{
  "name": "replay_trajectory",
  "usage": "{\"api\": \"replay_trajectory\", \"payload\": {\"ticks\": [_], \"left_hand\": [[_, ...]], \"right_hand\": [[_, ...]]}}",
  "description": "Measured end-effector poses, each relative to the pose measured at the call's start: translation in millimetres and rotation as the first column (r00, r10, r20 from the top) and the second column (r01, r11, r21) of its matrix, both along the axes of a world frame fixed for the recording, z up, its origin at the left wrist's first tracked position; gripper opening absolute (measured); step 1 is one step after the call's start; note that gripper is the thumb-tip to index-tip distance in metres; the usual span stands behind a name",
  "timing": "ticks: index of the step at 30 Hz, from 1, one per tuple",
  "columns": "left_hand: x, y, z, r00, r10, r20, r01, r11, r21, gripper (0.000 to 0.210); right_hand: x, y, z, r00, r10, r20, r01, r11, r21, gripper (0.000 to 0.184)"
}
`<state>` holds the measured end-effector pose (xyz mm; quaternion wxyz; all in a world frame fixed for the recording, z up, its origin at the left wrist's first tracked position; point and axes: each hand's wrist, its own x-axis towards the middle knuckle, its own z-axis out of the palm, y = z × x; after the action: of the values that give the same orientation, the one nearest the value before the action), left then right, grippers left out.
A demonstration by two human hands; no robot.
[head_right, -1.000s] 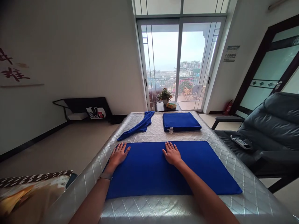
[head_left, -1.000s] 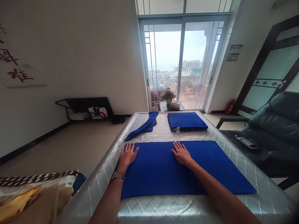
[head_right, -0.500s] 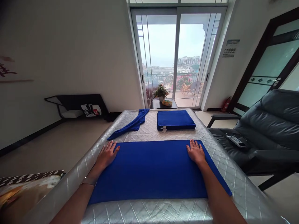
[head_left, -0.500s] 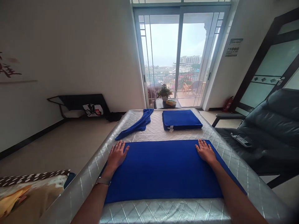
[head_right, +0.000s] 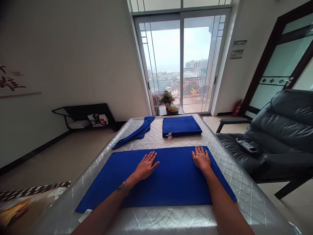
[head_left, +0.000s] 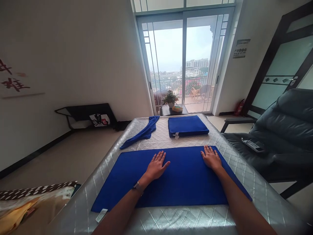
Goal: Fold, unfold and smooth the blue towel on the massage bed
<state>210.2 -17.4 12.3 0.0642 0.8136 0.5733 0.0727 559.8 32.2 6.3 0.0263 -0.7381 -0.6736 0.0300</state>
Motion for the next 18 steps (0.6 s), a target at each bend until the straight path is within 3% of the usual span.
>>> {"api": "replay_trajectory", "payload": {"ticks": [3,9,12,14,18], "left_hand": [[-39.5,-7.1,-3.3,0.994,0.088,-0.058,-0.089,0.996,-0.021,0.079],[-170.3,-46.8,-23.1,0.933,0.331,-0.144,-0.325,0.944,0.06,0.078],[-220.0,-66.0,-35.9,0.893,0.436,-0.11,-0.422,0.897,0.129,0.079],[-233.9,-73.1,-40.4,0.876,0.476,-0.074,-0.462,0.875,0.146,0.081],[-230.9,-75.1,-39.2,0.869,0.493,-0.044,-0.485,0.866,0.118,0.085]], "right_hand": [[0.1,0.8,-1.4,1.0,-0.003,-0.003,0.003,1.0,0.006,0.067],[1.5,3.6,-6.1,1.0,0.0,0.002,0.0,1.0,0.03,0.067],[0.3,3.2,-6.3,1.0,-0.004,0.004,0.004,0.999,0.032,0.067],[-1.1,2.0,-4.5,1.0,-0.017,0.022,0.016,0.999,0.043,0.066],[-8.2,-5.4,6.5,0.993,-0.035,0.113,0.019,0.99,0.141,0.062]]}}
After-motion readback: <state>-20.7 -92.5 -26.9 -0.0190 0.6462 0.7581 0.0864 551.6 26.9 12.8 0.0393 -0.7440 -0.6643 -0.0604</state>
